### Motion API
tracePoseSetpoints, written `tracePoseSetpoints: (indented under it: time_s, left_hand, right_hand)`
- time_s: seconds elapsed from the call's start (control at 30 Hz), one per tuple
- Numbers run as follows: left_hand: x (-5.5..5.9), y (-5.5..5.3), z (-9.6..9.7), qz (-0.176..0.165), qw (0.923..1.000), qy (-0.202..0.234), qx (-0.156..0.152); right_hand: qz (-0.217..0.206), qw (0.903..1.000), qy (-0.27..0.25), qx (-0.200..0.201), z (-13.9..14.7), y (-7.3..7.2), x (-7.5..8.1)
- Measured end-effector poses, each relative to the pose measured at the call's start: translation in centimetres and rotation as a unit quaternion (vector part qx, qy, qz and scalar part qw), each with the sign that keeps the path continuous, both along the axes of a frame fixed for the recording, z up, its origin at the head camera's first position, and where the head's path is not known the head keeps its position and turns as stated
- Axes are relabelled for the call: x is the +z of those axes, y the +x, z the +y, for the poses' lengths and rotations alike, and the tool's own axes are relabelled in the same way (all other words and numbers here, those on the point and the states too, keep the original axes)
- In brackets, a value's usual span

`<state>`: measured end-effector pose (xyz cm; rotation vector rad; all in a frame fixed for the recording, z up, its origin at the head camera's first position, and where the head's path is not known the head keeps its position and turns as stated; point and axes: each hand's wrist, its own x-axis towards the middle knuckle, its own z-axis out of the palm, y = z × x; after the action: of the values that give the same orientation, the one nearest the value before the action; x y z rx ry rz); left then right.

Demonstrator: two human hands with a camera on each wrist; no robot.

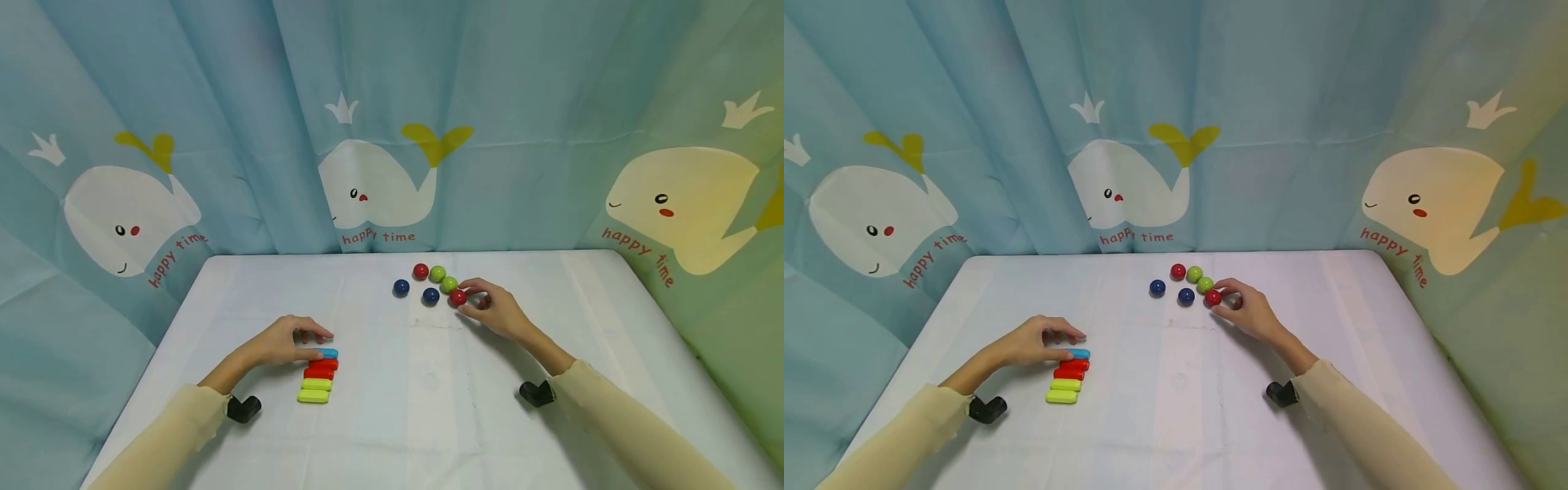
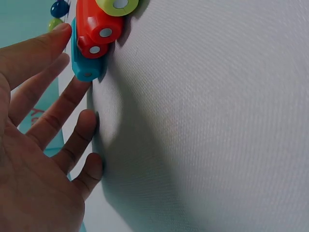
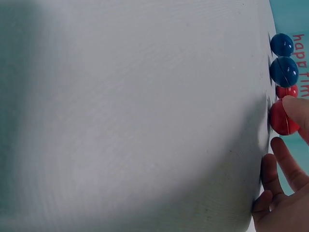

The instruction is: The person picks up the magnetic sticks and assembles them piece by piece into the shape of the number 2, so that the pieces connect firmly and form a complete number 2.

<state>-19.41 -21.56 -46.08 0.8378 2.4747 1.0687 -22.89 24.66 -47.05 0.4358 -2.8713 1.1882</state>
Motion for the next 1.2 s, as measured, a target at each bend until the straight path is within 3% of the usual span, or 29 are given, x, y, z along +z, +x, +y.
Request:
tracePoseSetpoints:
  time_s: [0.53, 0.93, 1.2]
  left_hand:
    - [-0.4, -0.2, 0.4, 0.018, 0.9993, 0.014, -0.030]
    - [-0.6, -0.3, 0.6, 0.010, 0.9998, 0.004, -0.019]
    - [-0.1, -0.3, 0.5, 0.002, 0.9997, -0.020, -0.012]
  right_hand:
    - [0.014, 0.9997, 0.006, -0.021, -0.4, 0.0, -0.7]
    - [-0.014, 0.9992, 0.021, -0.032, 0.1, 0.7, -0.3]
    - [-0.021, 0.9992, 0.018, -0.029, 0.8, 1.8, 0.0]
